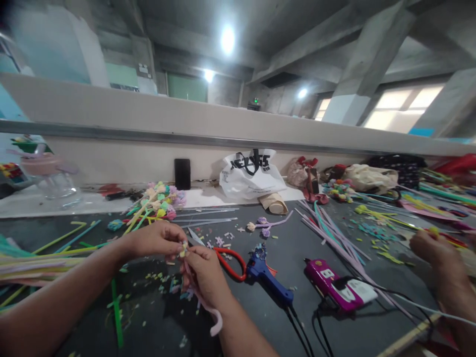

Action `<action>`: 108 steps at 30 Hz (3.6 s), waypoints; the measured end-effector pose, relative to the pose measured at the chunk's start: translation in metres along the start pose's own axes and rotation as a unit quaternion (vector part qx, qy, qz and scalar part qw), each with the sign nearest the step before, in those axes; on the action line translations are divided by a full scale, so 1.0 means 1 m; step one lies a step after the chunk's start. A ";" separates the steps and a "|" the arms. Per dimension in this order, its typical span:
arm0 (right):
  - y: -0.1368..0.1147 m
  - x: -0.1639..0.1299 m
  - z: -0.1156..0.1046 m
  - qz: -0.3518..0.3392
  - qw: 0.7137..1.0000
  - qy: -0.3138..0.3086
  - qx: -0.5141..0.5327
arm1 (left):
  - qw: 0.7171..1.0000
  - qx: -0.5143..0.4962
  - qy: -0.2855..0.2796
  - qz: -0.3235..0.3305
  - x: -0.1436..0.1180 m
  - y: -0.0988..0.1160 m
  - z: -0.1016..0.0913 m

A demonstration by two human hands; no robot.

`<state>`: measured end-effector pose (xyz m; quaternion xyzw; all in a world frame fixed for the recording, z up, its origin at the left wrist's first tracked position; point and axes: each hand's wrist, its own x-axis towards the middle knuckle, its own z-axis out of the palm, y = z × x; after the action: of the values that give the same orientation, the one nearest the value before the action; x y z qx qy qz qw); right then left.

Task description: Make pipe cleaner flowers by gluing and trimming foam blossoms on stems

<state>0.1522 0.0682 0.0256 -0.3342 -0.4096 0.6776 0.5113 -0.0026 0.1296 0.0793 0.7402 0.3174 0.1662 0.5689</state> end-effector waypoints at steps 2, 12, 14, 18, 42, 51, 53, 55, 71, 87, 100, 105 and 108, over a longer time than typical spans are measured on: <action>-0.001 0.000 -0.001 0.007 1.000 -0.027 -0.003 | 1.000 0.002 0.000 -0.006 -0.001 0.003 0.000; 0.010 0.002 0.003 -0.017 0.988 0.030 -0.154 | 1.000 0.013 0.016 -0.005 -0.004 -0.004 -0.001; 0.013 0.002 0.003 -0.033 0.979 0.050 -0.196 | 1.000 0.009 0.014 -0.002 -0.004 -0.005 -0.001; 0.015 -0.002 0.002 -0.078 0.946 0.066 -0.309 | 1.000 -0.012 0.009 0.000 -0.001 -0.007 -0.001; -0.003 0.001 0.000 0.023 0.998 0.019 -0.062 | 0.994 -0.085 -0.060 0.030 -0.004 -0.007 -0.013; -0.010 -0.006 0.006 0.062 0.996 -0.043 -0.051 | 0.991 0.012 -0.066 0.120 -0.012 0.004 -0.012; -0.011 -0.007 0.007 0.069 0.995 -0.053 -0.048 | 0.990 0.032 -0.062 0.126 -0.012 0.005 -0.012; -0.011 -0.007 0.008 0.073 0.995 -0.059 -0.044 | 0.990 0.030 -0.074 0.120 -0.012 0.004 -0.011; 0.001 -0.007 0.002 -0.043 0.953 -0.059 -0.295 | 0.993 -0.041 -0.090 0.061 -0.007 -0.005 -0.010; 0.008 -0.002 -0.001 -0.094 0.937 0.042 -0.335 | 0.988 -0.108 -0.097 0.053 -0.001 -0.008 -0.006; -0.002 0.000 -0.014 -0.264 0.842 0.171 -0.438 | 0.937 0.171 0.252 0.173 0.000 0.013 0.007; -0.002 -0.003 -0.014 -0.306 0.787 0.169 -0.508 | 0.932 0.193 0.233 0.200 0.002 0.016 0.021; -0.002 -0.003 -0.012 -0.307 0.782 0.156 -0.520 | 0.929 0.195 0.242 0.202 0.003 0.014 0.024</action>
<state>0.1646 0.0679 0.0220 -0.5072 -0.6950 0.1074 0.4982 0.0178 0.1121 0.0849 0.8224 0.3154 0.3864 0.2738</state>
